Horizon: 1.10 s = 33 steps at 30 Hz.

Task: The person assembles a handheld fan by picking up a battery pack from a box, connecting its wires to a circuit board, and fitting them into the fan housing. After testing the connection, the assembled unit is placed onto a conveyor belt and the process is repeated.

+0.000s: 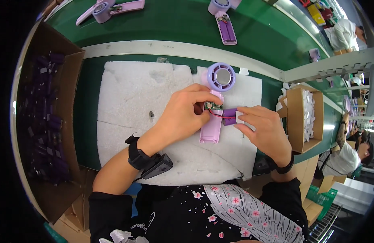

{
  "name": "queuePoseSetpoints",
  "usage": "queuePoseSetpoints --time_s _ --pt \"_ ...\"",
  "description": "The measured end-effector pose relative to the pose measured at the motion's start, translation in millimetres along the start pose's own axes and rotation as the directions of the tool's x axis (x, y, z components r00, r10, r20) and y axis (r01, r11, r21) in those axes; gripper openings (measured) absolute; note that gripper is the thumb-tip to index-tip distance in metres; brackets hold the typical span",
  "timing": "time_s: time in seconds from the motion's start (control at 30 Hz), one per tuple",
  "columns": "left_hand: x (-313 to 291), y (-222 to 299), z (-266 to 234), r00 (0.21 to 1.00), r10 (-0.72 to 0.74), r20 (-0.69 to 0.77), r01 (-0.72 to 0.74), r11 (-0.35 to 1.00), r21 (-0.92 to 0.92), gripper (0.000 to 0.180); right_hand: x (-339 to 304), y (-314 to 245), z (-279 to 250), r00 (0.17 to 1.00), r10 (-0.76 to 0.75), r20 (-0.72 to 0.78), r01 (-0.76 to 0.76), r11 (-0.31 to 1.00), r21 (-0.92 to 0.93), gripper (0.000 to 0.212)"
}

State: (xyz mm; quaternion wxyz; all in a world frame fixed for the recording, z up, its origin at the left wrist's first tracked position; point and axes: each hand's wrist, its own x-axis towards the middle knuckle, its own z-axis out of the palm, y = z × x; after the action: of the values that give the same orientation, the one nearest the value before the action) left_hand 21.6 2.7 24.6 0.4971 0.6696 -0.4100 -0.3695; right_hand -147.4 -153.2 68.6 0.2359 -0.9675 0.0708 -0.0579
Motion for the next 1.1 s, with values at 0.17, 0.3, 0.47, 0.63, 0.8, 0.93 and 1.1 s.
queuePoseSetpoints --time_s 0.17,0.3,0.47,0.63,0.8,0.93,1.1 --pt "2.6 -0.4 0.8 1.0 -0.004 0.012 0.004 1.0 0.008 0.038 -1.7 4.8 0.9 1.0 -0.015 0.012 0.015 1.0 0.014 0.008" --pt "5.7 -2.8 2.6 1.0 0.022 0.006 -0.022 1.0 0.0 0.039 -3.8 6.6 1.2 0.998 -0.056 0.029 0.057 0.997 -0.049 0.006" --pt "7.6 -8.0 3.7 0.999 0.05 -0.004 -0.05 0.999 0.005 0.04 0.3 -2.3 8.4 0.998 -0.06 0.021 0.063 0.984 -0.164 0.012" --pt "6.9 -9.1 1.4 0.996 0.076 -0.046 -0.073 0.996 0.054 0.039 3.9 16.5 -7.6 0.981 0.065 0.185 -0.098 0.98 0.172 0.012" --pt "13.8 -16.5 -6.5 0.987 0.147 -0.069 -0.14 0.986 0.09 0.037 18.3 80.1 -35.4 0.897 0.432 0.093 -0.44 0.851 0.286 0.025" --pt "15.3 -15.4 -11.4 0.994 0.08 -0.078 -0.076 0.996 0.044 0.037 35.1 53.1 -31.2 0.856 0.363 -0.368 -0.388 0.921 0.006 0.039" --pt "15.5 -18.0 -10.2 0.99 0.093 -0.107 -0.095 0.995 -0.009 0.037 35.8 14.3 20.1 0.996 -0.065 0.064 0.055 0.988 0.143 0.044"
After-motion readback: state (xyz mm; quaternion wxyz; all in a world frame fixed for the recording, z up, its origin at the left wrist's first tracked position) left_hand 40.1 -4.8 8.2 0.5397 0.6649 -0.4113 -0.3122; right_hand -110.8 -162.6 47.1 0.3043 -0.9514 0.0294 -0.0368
